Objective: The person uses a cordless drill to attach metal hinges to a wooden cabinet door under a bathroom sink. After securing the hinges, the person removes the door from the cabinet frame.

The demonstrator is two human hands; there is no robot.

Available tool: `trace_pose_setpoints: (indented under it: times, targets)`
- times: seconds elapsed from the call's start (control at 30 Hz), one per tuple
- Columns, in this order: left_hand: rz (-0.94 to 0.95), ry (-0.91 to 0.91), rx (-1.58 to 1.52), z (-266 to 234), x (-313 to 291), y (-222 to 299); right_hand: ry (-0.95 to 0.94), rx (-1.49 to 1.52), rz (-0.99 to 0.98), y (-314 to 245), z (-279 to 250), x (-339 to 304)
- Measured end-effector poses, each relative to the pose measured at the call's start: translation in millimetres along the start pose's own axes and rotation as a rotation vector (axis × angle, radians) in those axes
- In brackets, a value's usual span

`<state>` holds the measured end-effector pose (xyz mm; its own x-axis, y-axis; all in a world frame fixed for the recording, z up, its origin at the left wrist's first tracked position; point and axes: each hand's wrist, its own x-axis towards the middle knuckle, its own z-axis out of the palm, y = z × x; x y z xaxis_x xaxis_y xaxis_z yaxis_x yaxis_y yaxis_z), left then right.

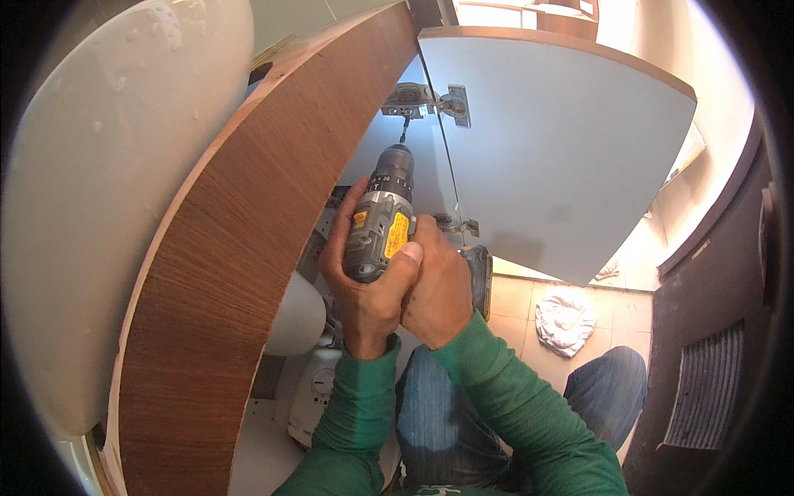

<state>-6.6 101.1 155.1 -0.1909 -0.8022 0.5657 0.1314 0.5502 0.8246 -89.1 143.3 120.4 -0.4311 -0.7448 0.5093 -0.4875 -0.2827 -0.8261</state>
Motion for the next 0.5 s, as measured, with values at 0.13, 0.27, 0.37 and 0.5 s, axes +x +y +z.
trace_pose_setpoints:
  times: [0.13, 0.27, 0.37, 0.5]
  targets:
    - [0.005, -0.010, 0.007, -1.4, 3.1, -3.1, 0.002, -0.012, 0.003, 1.2, 2.1, -0.4]
    - [-0.025, -0.024, -0.007, -0.6, 5.7, 7.1, 0.040, 0.020, 0.010, 0.8, 6.0, 3.2]
    - [-0.010, -0.020, 0.015, -2.1, 4.0, 1.6, 0.005, 0.015, 0.029, -0.2, 3.5, 1.8]
    - [0.020, -0.029, 0.018, -1.2, 8.0, 0.1, 0.007, 0.012, 0.022, -0.4, 2.8, 5.3]
